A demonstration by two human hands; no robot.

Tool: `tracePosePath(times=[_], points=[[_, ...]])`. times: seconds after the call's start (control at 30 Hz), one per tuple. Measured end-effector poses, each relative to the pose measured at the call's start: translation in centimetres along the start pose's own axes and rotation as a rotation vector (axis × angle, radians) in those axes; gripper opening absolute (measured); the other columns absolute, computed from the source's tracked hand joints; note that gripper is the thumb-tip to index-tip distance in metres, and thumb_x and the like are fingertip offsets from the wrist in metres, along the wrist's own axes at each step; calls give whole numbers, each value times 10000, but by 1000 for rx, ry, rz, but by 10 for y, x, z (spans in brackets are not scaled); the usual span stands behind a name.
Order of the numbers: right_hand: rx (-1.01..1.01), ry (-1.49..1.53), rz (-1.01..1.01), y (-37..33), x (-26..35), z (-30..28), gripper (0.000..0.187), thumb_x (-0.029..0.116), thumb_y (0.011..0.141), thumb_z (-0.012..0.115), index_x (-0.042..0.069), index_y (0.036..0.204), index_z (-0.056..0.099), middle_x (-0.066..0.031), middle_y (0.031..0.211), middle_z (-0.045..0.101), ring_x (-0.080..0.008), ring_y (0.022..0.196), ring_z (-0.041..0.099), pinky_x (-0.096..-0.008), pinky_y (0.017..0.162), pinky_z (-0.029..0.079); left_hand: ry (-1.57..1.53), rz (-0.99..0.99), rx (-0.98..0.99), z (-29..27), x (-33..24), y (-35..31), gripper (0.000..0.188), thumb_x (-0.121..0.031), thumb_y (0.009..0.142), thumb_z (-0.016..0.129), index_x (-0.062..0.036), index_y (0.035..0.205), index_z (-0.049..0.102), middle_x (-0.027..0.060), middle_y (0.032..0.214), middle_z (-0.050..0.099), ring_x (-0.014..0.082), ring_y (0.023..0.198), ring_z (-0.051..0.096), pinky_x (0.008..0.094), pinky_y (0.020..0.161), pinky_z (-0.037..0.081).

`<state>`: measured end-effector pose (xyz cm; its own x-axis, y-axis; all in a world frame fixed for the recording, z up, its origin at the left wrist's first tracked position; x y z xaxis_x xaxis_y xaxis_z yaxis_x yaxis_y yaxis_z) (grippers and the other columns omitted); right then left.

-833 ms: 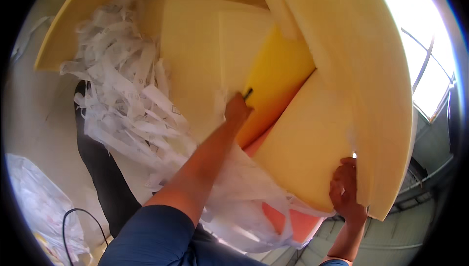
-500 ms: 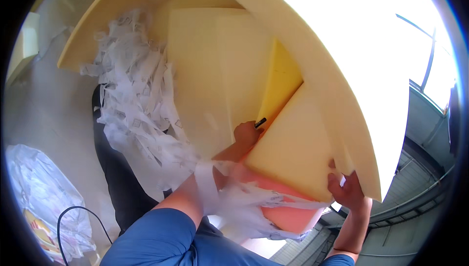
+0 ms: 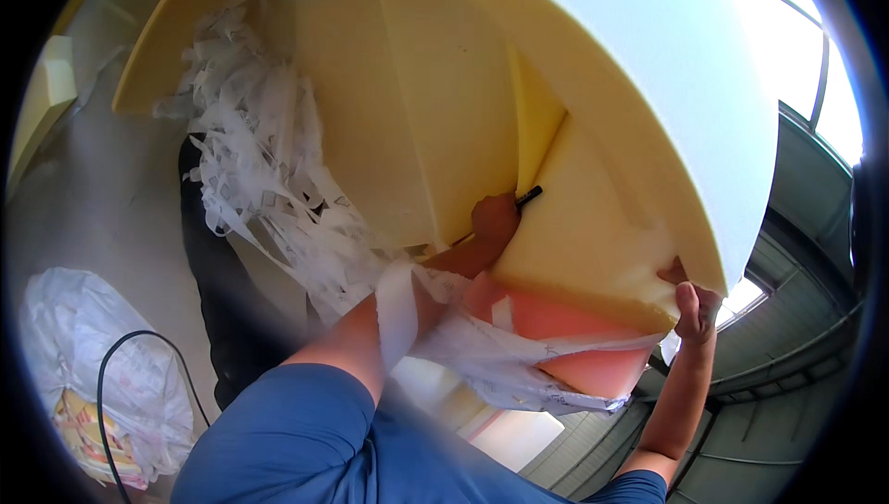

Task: The person walks through a warehouse, selects a yellow foam sheet, and carries it to a cutting table. They place the sheet on the table and use a straight edge and a knife to cut the foam into two pieces.

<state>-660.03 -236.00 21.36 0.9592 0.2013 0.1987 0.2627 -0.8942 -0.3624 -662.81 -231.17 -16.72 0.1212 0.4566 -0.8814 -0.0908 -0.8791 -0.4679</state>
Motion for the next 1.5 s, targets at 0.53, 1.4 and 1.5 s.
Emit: tracePosePath(times=[0.53,1.4,1.5], points=[[50,-261,-132,21,13,-7,403,289,875,533,-74,834,702,-162,919,640,-287,940,594,-392,879,430,-506,-544,0,-41,50,2,338,-354,681,762,-90,888,716,122,727,685,319,748,678,429,704,533],[-402,37,-666,25,9,-9,727,606,964,293,20,565,452,-68,478,396,-247,451,470,-390,632,500,240,-174,32,-8,79,-25,375,-405,740,705,-43,837,705,172,760,685,354,751,675,447,670,527],[-471,-12,-655,-5,0,-46,624,451,978,281,33,540,433,-77,471,400,-276,446,486,-401,638,506,315,-186,121,-43,41,-8,341,-371,748,690,-38,825,702,182,752,680,361,744,669,465,665,522]])
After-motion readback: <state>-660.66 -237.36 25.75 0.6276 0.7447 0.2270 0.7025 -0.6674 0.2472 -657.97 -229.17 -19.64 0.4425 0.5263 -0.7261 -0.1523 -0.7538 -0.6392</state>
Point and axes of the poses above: each hand's wrist, its own y-axis towards the middle knuckle, its own z-axis out of the palm, x = y × z, the point moved 4 cm from there along y, towards the middle knuckle
